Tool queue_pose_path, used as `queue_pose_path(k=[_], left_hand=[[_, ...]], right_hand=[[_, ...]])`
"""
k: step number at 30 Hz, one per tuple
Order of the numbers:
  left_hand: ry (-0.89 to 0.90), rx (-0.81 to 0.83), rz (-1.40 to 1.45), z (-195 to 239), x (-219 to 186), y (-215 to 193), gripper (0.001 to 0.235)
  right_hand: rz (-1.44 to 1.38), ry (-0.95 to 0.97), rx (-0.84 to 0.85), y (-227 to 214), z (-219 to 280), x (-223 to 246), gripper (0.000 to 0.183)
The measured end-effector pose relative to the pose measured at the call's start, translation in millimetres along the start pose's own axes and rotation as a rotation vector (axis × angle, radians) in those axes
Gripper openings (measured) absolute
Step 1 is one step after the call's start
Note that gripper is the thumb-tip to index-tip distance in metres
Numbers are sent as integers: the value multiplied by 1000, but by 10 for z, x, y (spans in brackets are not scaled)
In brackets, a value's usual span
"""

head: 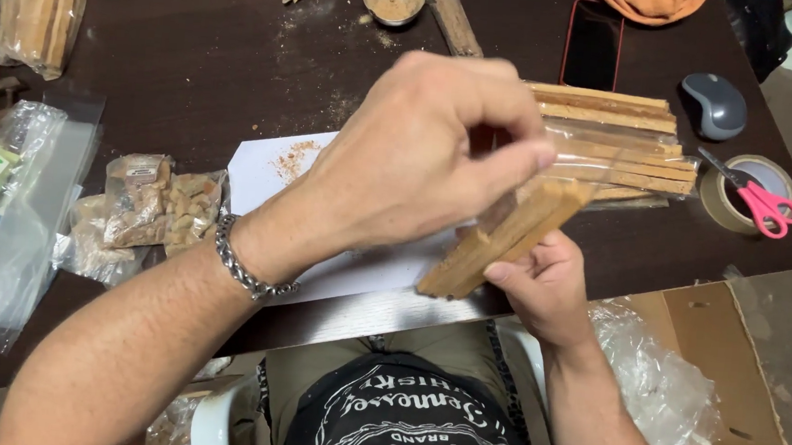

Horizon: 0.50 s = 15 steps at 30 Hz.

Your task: The person is packaging various wooden sticks and small wood blocks into clear plastic bags at a workbench.

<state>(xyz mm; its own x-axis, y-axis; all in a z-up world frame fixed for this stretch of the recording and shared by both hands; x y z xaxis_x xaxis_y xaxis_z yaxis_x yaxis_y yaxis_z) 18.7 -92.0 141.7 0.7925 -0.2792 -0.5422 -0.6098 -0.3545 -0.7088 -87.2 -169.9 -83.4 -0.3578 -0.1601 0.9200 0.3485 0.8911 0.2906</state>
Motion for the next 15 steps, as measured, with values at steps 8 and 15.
queue_pose_path(k=[8,15], left_hand=[[-39,-66,176,70,219,-112,19],[-387,150,-419,921,1294,296,5]], right_hand=[[-28,95,23,168,-45,-27,36],[-97,64,-275,-208,38,12,34]])
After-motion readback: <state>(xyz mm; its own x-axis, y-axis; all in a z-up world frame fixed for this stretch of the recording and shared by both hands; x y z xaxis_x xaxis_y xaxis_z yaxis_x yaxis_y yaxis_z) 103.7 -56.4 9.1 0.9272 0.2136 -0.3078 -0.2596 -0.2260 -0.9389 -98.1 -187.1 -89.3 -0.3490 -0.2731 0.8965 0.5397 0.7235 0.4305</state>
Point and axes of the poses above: each hand's wrist, its own z-axis away from the middle knuckle, its own y-axis out of the palm, x = y × z, the point moved 10 cm from there along -z, towards the middle knuckle, and after that the axes turned 8 degrees about x, right-handed, at the moved point
